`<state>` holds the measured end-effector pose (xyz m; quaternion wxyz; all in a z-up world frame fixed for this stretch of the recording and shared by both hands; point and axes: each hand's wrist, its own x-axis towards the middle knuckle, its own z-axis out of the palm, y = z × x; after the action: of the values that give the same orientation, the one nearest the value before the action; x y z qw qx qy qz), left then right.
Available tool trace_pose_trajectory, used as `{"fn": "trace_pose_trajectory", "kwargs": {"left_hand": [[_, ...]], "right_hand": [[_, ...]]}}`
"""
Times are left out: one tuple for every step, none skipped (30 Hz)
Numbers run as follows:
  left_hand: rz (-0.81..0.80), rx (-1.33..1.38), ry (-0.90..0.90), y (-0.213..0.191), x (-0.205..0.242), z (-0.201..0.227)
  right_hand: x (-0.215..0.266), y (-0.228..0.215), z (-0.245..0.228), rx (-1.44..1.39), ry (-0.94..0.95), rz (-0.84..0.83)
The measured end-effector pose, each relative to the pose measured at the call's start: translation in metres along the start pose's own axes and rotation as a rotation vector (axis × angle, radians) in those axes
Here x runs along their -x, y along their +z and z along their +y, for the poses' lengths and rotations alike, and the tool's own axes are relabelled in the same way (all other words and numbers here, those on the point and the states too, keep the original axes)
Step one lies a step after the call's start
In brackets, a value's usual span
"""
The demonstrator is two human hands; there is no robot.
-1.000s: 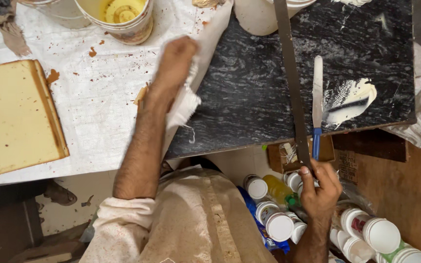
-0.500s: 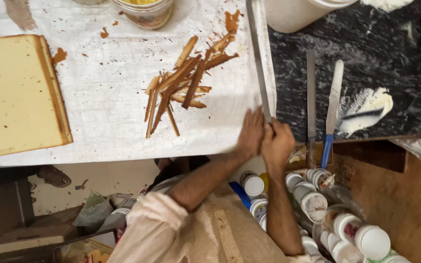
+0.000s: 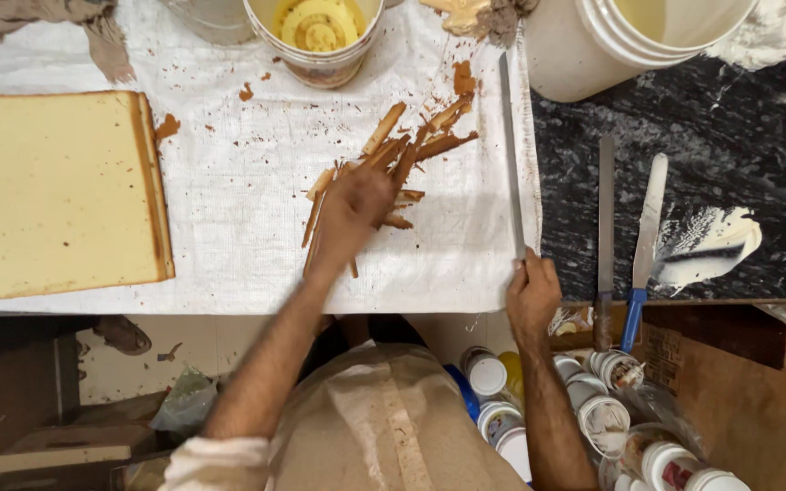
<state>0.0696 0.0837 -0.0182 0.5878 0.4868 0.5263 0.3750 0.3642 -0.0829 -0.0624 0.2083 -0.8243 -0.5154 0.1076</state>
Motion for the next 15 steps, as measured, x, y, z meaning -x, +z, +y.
{"fn": "trace_pose_trajectory", "kwargs": {"left_hand": [[0.082,0.31,-0.181,-0.016,-0.03,0.013],[0.241,0.308,-0.173,-0.025,-0.059,0.026],[0.275,0.391,-0.193,-0.035,-0.084,0.038],[0.307,0.475,-0.212,-0.042,-0.106,0.05],[0.312,0.535,-0.2,-0.045,-0.124,0.059],[0.316,0.594,-0.187,-0.047,-0.139,0.066],[0.338,0.619,-0.185,-0.046,-0.15,0.07],[0.36,0.643,-0.182,-0.045,-0.158,0.072],[0.384,0.67,-0.174,-0.044,-0.163,0.072],[0.383,0.67,-0.134,-0.044,-0.168,0.071],[0.381,0.669,-0.098,-0.044,-0.173,0.07],[0.379,0.667,-0.062,-0.044,-0.179,0.068],[0.37,0.677,-0.056,-0.045,-0.184,0.065],[0.362,0.686,-0.051,-0.046,-0.189,0.063],[0.356,0.697,-0.048,-0.047,-0.193,0.06]], "right_hand": [[-0.006,0.003,0.001,0.006,-0.029,-0.016],[-0.011,0.005,0.001,0.012,-0.058,-0.032],[-0.015,0.007,0.001,0.019,-0.091,-0.051],[-0.019,0.009,-0.001,0.053,-0.161,-0.038],[-0.018,0.011,-0.003,0.088,-0.23,-0.029],[-0.017,0.012,-0.006,0.122,-0.299,-0.021],[-0.013,0.009,-0.005,0.093,-0.273,-0.044],[-0.009,0.006,-0.005,0.065,-0.247,-0.067],[-0.009,0.002,-0.005,0.036,-0.226,-0.088],[-0.01,0.0,-0.004,0.006,-0.168,-0.078],[-0.013,0.0,-0.005,-0.024,-0.107,-0.071],[-0.017,0.002,-0.006,-0.053,-0.045,-0.063],[-0.02,0.003,-0.007,-0.03,-0.059,-0.053],[-0.024,0.006,-0.008,-0.008,-0.074,-0.042],[-0.027,0.009,-0.009,0.017,-0.089,-0.035]]}}
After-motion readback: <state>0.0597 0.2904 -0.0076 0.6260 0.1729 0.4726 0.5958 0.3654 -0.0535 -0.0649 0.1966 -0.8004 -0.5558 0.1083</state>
